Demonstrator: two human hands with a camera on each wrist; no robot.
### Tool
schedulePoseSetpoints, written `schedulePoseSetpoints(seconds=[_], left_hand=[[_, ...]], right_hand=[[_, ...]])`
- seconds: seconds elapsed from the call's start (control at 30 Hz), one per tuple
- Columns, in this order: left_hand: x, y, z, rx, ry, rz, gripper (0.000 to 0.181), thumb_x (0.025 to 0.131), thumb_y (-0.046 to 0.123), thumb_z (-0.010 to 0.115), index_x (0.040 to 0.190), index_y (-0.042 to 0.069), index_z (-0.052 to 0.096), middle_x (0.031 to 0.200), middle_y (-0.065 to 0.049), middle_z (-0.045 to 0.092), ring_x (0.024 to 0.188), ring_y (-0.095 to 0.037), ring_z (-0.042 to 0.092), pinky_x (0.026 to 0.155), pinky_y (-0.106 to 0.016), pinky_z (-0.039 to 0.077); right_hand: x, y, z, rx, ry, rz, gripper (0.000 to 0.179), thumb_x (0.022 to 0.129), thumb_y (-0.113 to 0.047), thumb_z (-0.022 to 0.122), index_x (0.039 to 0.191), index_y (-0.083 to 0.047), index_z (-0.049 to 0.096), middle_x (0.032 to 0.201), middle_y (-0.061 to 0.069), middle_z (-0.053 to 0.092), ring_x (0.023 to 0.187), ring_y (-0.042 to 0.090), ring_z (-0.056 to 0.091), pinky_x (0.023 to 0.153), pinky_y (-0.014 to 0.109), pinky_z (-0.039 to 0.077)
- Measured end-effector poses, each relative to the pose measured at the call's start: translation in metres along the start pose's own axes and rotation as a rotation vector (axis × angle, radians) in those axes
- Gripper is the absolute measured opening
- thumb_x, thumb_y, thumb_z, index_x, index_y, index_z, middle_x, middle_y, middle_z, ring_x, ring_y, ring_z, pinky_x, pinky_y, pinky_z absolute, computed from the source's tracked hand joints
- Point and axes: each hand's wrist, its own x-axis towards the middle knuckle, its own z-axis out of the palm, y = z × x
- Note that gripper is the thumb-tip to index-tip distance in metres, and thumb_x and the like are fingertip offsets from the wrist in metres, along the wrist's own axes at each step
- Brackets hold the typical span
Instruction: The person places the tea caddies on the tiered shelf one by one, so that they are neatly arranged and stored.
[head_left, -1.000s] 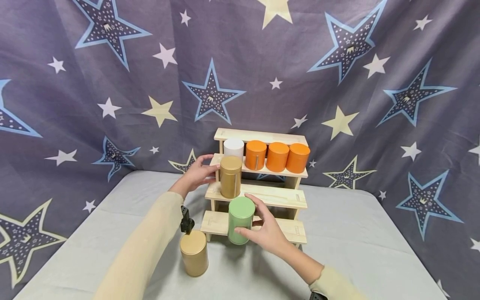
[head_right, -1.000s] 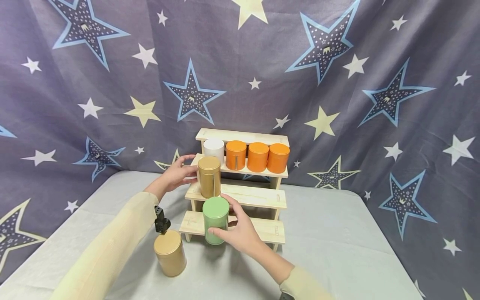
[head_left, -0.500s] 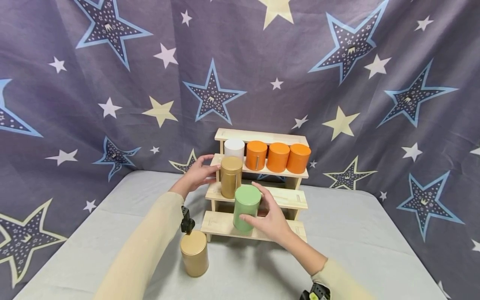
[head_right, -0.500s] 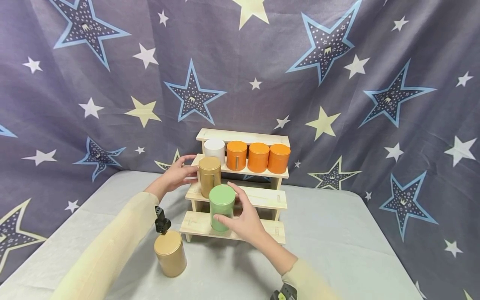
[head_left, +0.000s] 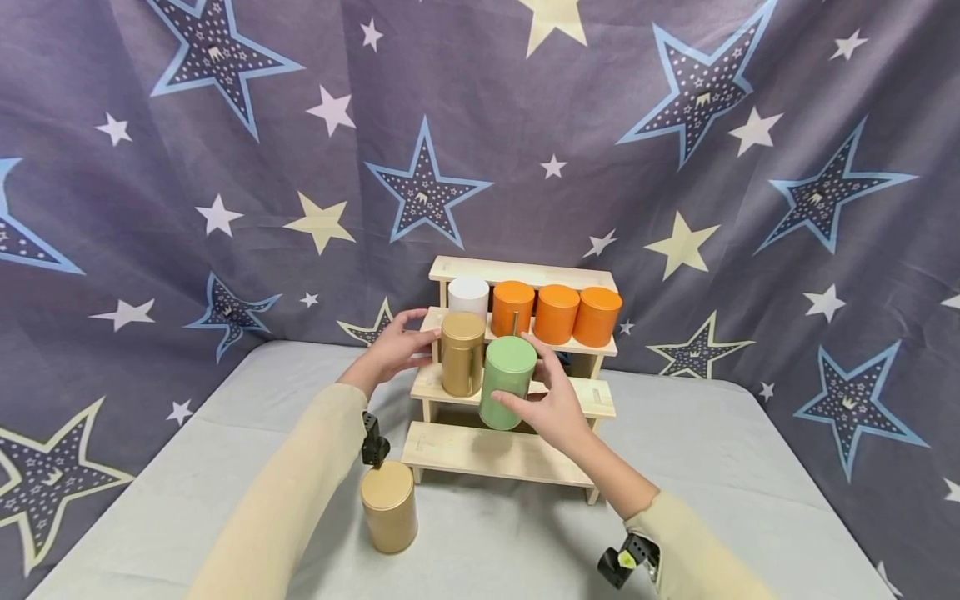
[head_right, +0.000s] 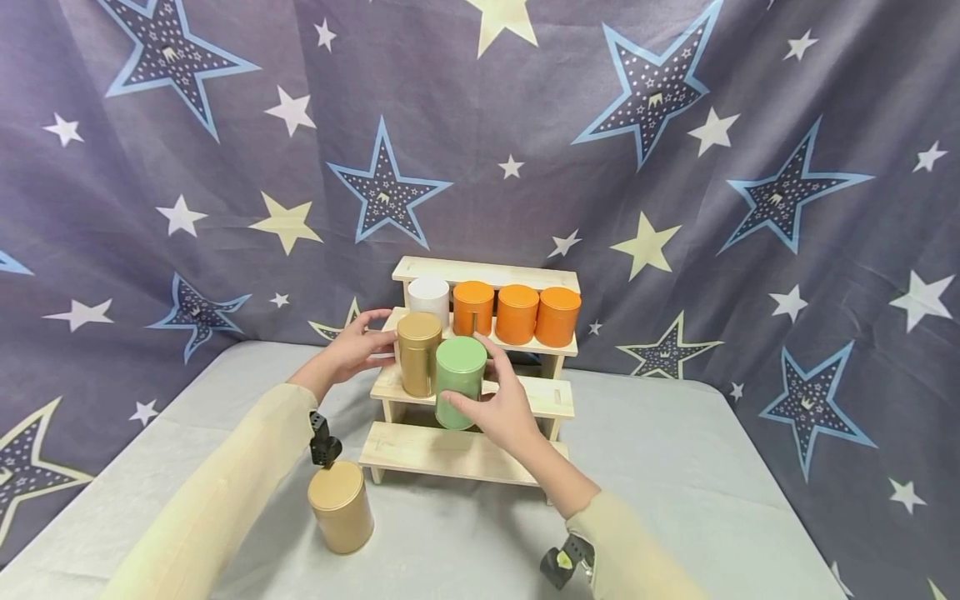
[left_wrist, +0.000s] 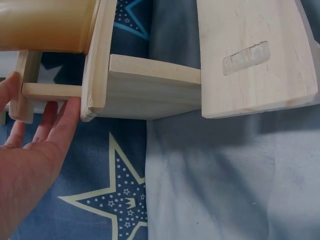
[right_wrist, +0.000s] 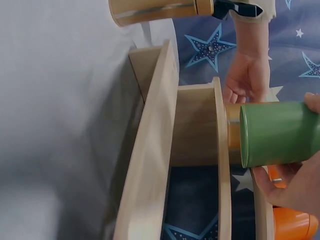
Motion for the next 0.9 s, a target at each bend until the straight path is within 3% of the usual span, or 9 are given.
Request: schedulePoseSetpoints(seconds=[0.13, 0.4, 0.7, 0.9], left_hand=[[0.000, 0.001, 0.000, 0.008, 0.002, 0.002, 0.067, 0.093, 0.015, 0.057, 0.147, 0.016, 0.017, 0.137, -0.025, 0.044, 0.117, -0.034, 0.053, 0.102, -0.046, 0.045], [-0.001, 0.002, 0.000, 0.006, 0.007, -0.001, 0.066, 0.093, 0.015, 0.057, 0.147, 0.016, 0.018, 0.136, -0.025, 0.045, 0.117, -0.035, 0.053, 0.102, -0.045, 0.046], [0.000, 0.002, 0.000, 0.012, 0.004, 0.000, 0.067, 0.093, 0.015, 0.057, 0.147, 0.016, 0.018, 0.137, -0.025, 0.045, 0.117, -0.034, 0.052, 0.102, -0.046, 0.046], [0.001, 0.000, -0.001, 0.007, 0.001, 0.003, 0.066, 0.093, 0.015, 0.058, 0.146, 0.016, 0.018, 0.137, -0.025, 0.044, 0.122, -0.037, 0.050, 0.103, -0.046, 0.045]], right_hand=[[0.002, -0.009, -0.003, -0.024, 0.021, -0.004, 0.083, 0.076, -0.001, 0.075, 0.144, -0.008, 0.030, 0.120, 0.019, 0.052, 0.102, 0.029, 0.054, 0.079, 0.038, 0.057], [0.018, 0.019, -0.007, -0.038, 0.047, -0.026, 0.086, 0.073, -0.011, 0.080, 0.144, -0.019, 0.032, 0.119, 0.014, 0.057, 0.099, 0.027, 0.055, 0.077, 0.041, 0.056], [0.024, 0.015, -0.009, -0.043, 0.055, -0.017, 0.085, 0.074, -0.011, 0.079, 0.144, -0.020, 0.032, 0.120, 0.014, 0.055, 0.103, 0.029, 0.056, 0.081, 0.041, 0.056], [0.030, 0.026, -0.010, -0.074, 0.067, -0.026, 0.085, 0.074, -0.017, 0.080, 0.144, -0.025, 0.031, 0.117, 0.012, 0.054, 0.104, 0.027, 0.056, 0.080, 0.038, 0.056]])
